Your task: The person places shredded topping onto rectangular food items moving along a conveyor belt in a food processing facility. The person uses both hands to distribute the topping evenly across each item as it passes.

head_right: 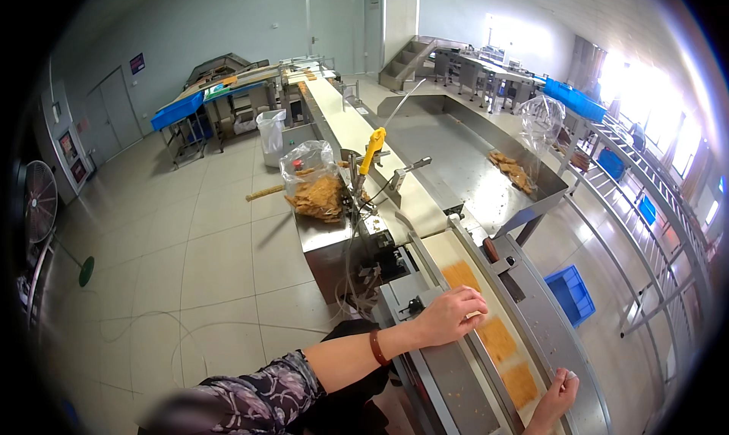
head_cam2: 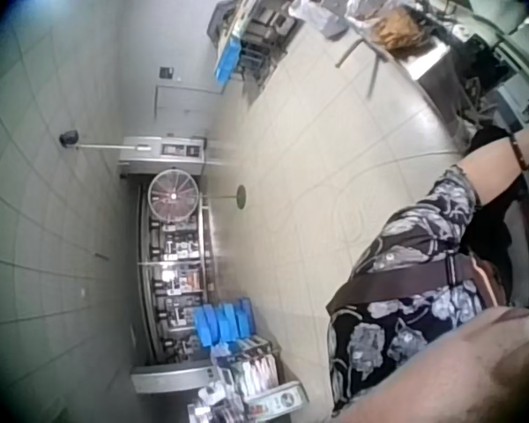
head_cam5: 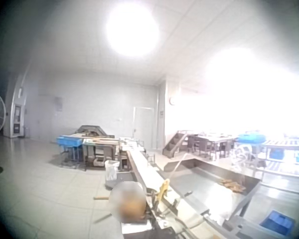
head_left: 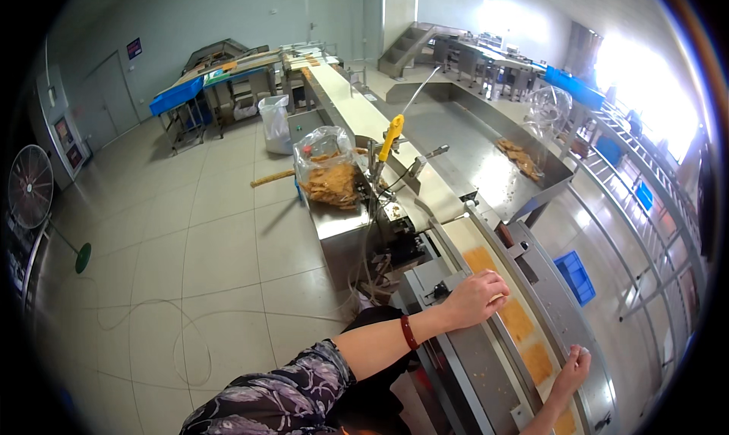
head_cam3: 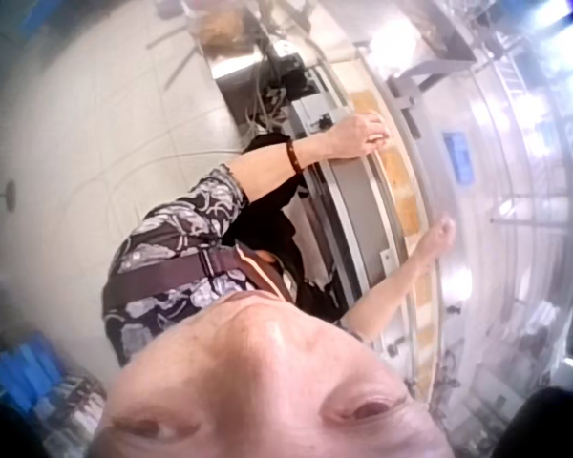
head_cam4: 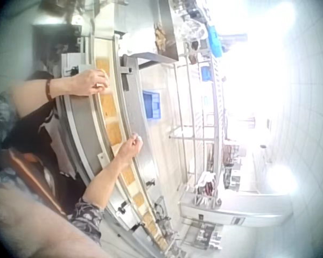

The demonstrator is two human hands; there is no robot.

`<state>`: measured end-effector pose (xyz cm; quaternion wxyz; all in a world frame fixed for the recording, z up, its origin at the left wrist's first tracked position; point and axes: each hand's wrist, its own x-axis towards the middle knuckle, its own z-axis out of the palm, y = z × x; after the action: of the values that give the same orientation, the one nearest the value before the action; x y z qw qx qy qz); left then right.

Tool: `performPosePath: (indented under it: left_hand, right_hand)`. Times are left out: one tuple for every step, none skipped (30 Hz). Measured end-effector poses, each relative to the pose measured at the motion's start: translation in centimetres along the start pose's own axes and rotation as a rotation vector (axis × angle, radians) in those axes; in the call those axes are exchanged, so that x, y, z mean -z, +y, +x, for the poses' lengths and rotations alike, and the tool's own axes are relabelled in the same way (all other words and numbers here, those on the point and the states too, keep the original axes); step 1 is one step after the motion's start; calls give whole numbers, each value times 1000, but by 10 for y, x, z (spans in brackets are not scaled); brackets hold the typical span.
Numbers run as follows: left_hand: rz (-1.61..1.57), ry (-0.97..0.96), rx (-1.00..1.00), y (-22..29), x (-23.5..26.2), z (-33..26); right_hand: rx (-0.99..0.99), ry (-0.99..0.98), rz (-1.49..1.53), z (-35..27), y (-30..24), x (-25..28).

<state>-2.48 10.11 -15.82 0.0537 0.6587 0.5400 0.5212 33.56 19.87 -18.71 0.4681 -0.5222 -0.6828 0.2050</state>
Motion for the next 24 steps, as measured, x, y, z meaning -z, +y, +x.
performPosePath:
  left_hand:
    - [-7, 3, -8, -1, 0, 0]
    - [-13, 4, -14, 0, 1, 0]
    - [-20, 6, -20, 0, 2, 0]
    - [-25, 8, -11, 0, 2, 0]
    - [-29, 11, -3, 1, 2, 0]
    - [-32, 13, 5, 1, 2, 0]
    - [-33, 18, 6, 1, 2, 0]
    - [-34, 23, 6, 1, 1, 0]
    - [-34, 28, 7, 1, 1, 0]
    - [-22, 21, 6, 0, 2, -1]
    - [-13, 13, 2, -1, 1, -1]
    - [-4, 5, -1, -2, 1, -1]
    - [-3, 6, -2, -2, 0, -1]
    - [-1, 6, -3, -2, 0, -2]
    - [0, 6, -3, -2, 0, -2]
    - [1, 4, -1, -2, 0, -1]
    - [1, 2, 1, -2, -1, -1]
    - [1, 0, 3, -2, -2, -1]
    - [-2, -2, 6, -3, -3, -1]
    - [-1, 0, 9, -4, -2, -1]
    - [-1, 1, 13, -4, -1, -2]
    - [2, 4, 12, -4, -1, -2]
    - [3, 5, 7, -4, -1, -2]
    - [4, 5, 3, -3, 0, -2]
  right_hand:
    - [-5, -1, -10, 0, -1, 0]
    - [-12, -4, -20, -1, -3, 1]
    - [-18, -7, -30, -1, -4, 1]
    - [-30, -10, -45, -1, -5, 2]
    - [-41, -13, -58, -2, -7, 2]
    - [-53, -16, -72, -2, -9, 2]
    - [-56, -23, -83, -1, -10, 3]
    - [-59, -29, -93, -1, -12, 5]
    - [-63, -36, -104, -1, -13, 5]
    - [-51, -31, -72, -1, -11, 3]
    - [-40, -23, -43, -1, -6, 3]
    - [-29, -14, -14, -1, -3, 2]
    - [-20, -3, -3, -1, 0, 1]
    - [-11, 8, 9, -1, 1, 0]
    - [-2, 20, 21, -2, 2, -1]
    - [6, 23, -4, -1, 5, -1]
    - [15, 26, -29, 2, 7, 1]
    - [23, 29, -54, 3, 9, 2]
    - [18, 32, -65, 1, 10, 3]
    - [15, 31, -73, -1, 3, 2]
    - [13, 31, -81, -2, -4, 1]
    - [6, 20, -80, -2, -8, 1]
    - [-1, 13, -79, -2, -11, 1]
    - [-8, 6, -79, -2, -13, 2]
